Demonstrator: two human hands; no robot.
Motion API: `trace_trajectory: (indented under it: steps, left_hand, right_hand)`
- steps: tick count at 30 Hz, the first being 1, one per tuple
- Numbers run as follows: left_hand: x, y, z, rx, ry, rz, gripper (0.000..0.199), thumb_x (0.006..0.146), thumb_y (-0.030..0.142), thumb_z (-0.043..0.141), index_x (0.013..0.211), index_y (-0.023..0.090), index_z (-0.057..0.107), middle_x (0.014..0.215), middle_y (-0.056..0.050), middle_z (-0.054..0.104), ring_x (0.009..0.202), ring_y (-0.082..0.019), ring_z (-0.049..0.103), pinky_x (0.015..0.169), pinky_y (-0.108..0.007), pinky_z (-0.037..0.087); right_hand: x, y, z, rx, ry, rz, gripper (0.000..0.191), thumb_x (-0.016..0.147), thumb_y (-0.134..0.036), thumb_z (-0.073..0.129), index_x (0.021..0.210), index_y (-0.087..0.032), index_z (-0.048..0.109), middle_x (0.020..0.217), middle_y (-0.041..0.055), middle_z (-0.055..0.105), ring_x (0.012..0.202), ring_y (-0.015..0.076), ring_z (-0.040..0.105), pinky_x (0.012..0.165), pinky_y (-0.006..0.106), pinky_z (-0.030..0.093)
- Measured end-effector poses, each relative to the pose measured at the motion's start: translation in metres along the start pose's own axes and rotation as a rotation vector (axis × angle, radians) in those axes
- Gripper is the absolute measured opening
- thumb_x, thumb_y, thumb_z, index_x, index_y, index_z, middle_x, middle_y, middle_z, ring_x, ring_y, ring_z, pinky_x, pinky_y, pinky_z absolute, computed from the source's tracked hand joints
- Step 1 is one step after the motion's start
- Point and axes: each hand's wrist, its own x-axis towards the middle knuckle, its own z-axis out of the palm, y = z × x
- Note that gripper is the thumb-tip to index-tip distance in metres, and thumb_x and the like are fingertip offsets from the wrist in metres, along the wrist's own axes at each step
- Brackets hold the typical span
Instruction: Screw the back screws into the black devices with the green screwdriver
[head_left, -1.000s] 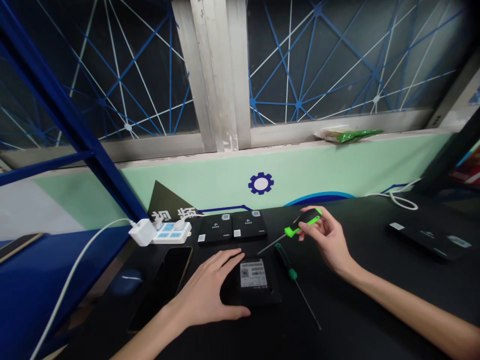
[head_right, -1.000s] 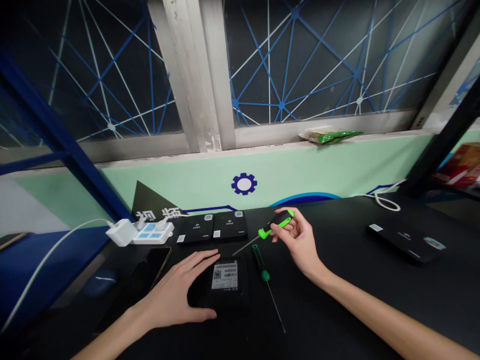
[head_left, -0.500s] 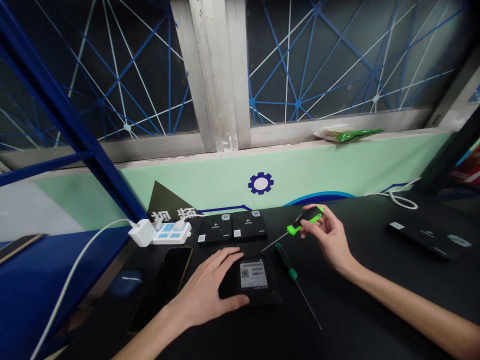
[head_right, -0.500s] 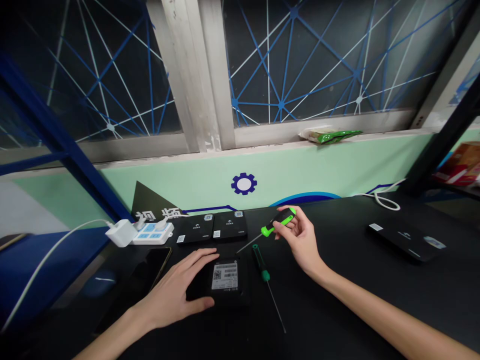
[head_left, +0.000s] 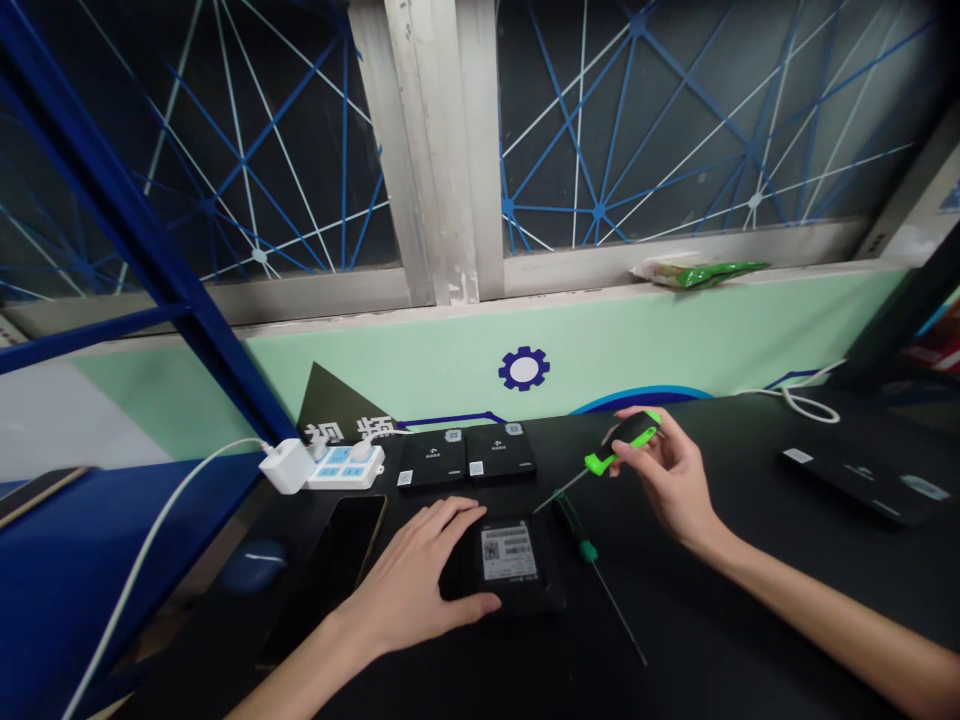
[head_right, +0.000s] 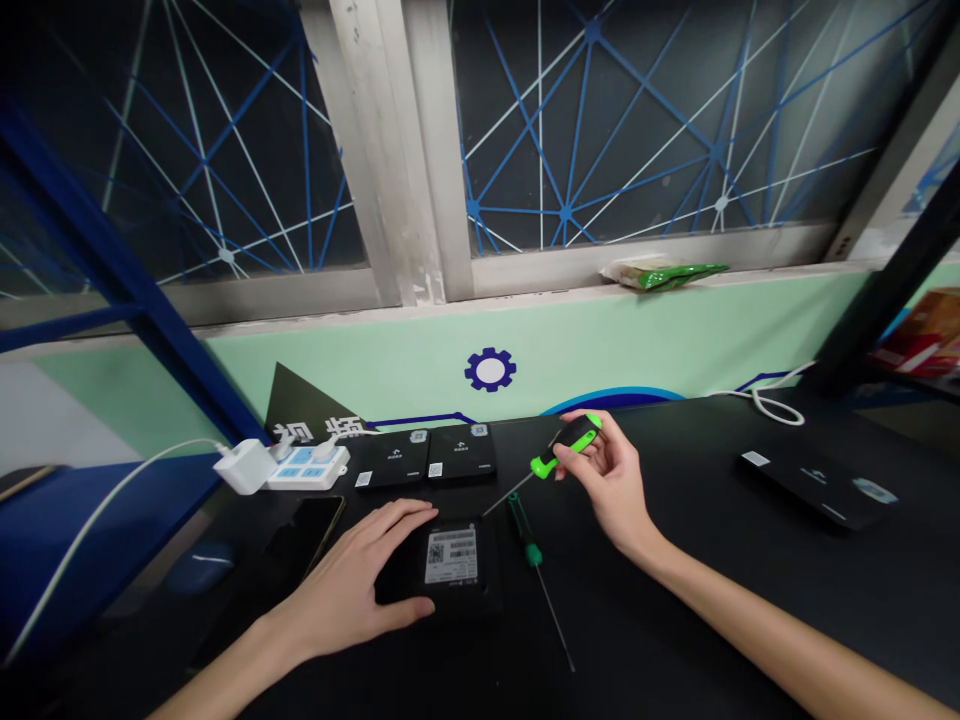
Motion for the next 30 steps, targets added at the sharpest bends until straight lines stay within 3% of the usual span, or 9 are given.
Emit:
trace_trajectory:
  steps: [8,17,23,30]
  left_hand:
    - [-0.001,0.000,0.000,-0.010,0.008,0.004,0.075,0.082,0.065,0.066,0.145,0.033,0.040,0.147,-0.005,0.045,0.131,-0.035,0.046,0.113,-0.056,0.030]
    - [0.000,0.000,0.000,0.002,-0.003,0.014,0.076,0.083,0.065,0.064,0.145,0.030,0.039,0.148,-0.006,0.044,0.133,-0.034,0.044,0.113,-0.056,0.030]
    - [-0.001,0.000,0.000,-0.007,0.024,0.020,0.075,0.081,0.059,0.069,0.145,0.031,0.040,0.147,-0.006,0.045,0.131,-0.034,0.046,0.112,-0.053,0.032]
    - [-0.001,0.000,-0.001,-0.023,0.016,0.011,0.074,0.082,0.060,0.068,0.145,0.032,0.040,0.148,-0.006,0.045,0.132,-0.035,0.044,0.112,-0.055,0.032]
  right_hand:
    - [0.000,-0.014,0.005,-0.071,-0.046,-0.009,0.037,0.080,-0.033,0.073,0.114,-0.025,0.059,0.081,0.0015,0.063,0.059,0.0158,0.059,0.056,0.031,0.054]
    - [0.015,-0.047,0.033,-0.298,-0.343,-0.190,0.045,0.084,-0.028,0.069,0.127,-0.027,0.057,0.079,-0.0006,0.059,0.063,0.0150,0.059,0.066,0.032,0.054]
    - [0.023,-0.048,0.047,-0.277,-0.439,-0.217,0.040,0.084,-0.030,0.069,0.123,-0.026,0.057,0.097,0.0047,0.064,0.063,0.0147,0.059,0.066,0.034,0.056]
    - [0.020,-0.045,0.055,-0.234,-0.493,-0.196,0.029,0.087,-0.031,0.066,0.114,-0.023,0.062,0.077,0.0010,0.061,0.061,0.0149,0.054,0.065,0.034,0.055]
